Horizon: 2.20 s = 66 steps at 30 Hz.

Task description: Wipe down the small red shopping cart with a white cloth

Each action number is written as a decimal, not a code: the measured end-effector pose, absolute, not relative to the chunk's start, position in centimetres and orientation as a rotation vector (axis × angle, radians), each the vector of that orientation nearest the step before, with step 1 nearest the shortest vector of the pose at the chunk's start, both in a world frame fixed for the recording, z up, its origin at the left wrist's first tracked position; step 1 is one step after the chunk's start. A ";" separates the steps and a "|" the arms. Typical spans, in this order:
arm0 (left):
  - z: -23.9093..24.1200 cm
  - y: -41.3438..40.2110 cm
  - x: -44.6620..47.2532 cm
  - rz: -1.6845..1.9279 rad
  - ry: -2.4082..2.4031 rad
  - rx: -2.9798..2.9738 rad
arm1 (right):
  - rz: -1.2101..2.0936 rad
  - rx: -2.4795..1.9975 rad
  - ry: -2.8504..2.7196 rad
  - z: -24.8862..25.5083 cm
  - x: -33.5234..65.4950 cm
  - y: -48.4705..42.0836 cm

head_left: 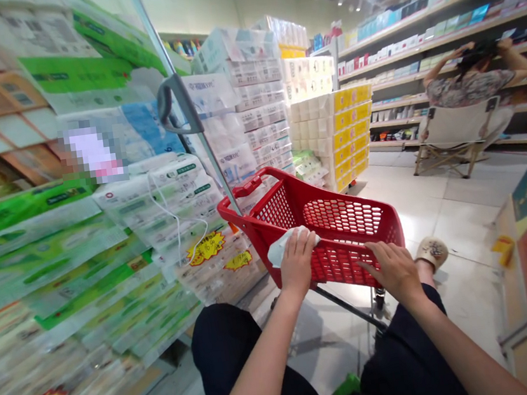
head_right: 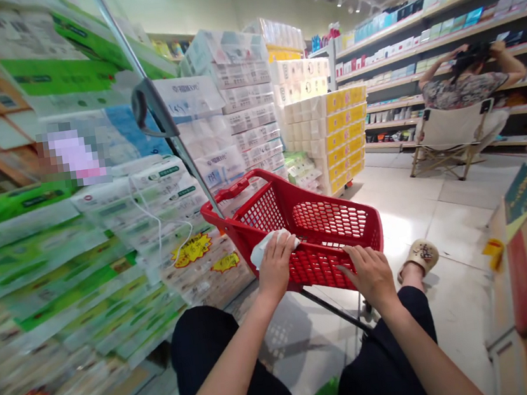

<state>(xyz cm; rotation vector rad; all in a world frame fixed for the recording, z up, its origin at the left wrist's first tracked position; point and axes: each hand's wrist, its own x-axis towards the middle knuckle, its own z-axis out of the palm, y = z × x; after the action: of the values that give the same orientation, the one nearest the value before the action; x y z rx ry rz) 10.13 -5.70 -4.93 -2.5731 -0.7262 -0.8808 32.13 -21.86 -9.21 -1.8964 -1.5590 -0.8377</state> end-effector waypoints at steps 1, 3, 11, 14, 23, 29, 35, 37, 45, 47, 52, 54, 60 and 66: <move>-4.9 -5.8 10.0 -0.852 -0.671 -2.585 | -0.839 -1.897 -1.564 -9.2 32.3 -21.9; -4.3 -5.1 9.1 -0.809 -0.619 -2.585 | -0.840 -1.905 -1.574 -9.2 32.5 -22.1; -1.8 -0.6 5.1 -0.913 -0.975 -2.429 | -0.835 -1.923 -1.579 -9.4 31.8 -21.9; -3.2 -2.9 7.4 -0.920 -0.933 -2.486 | -0.837 -1.929 -1.555 -9.5 31.3 -21.7; -4.2 -5.7 9.5 -0.818 -0.606 -2.616 | -0.852 -1.940 -1.552 -9.2 30.9 -22.2; -3.6 -3.8 8.5 -0.882 -0.854 -2.557 | -0.872 -1.962 -1.528 -9.3 30.4 -21.9; -6.6 -11.4 14.3 -0.890 -0.587 -2.636 | -0.874 -1.968 -1.530 -9.1 29.6 -22.1; -6.9 -12.8 15.4 -0.884 -0.514 -2.641 | -0.888 -1.972 -1.542 -9.1 29.5 -22.3; -4.9 -7.9 10.9 -0.851 -0.653 -2.563 | -0.963 -1.983 -1.532 -9.1 29.3 -22.9; -5.0 -7.6 10.5 -0.872 -0.733 -2.542 | -0.980 -1.976 -1.525 -9.1 29.1 -22.8; -6.1 -10.1 12.0 -0.886 -0.655 -2.577 | -0.981 -1.942 -1.553 -9.1 29.5 -22.9; -5.9 -10.6 12.2 -0.864 -0.577 -2.588 | -0.979 -1.915 -1.573 -9.1 30.2 -23.0; -4.2 -8.0 9.9 -0.820 -0.673 -2.543 | -0.888 -1.951 -1.549 -8.2 32.4 -24.0; -4.5 -8.2 9.9 -0.810 -0.703 -2.516 | -0.826 -2.020 -1.455 -5.4 28.4 -22.2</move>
<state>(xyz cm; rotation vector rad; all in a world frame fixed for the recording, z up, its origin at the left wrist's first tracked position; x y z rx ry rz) 9.90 -8.18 -4.46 -2.5157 -0.7025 -0.8100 28.42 -22.20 -5.38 -2.0204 -1.4548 -0.8259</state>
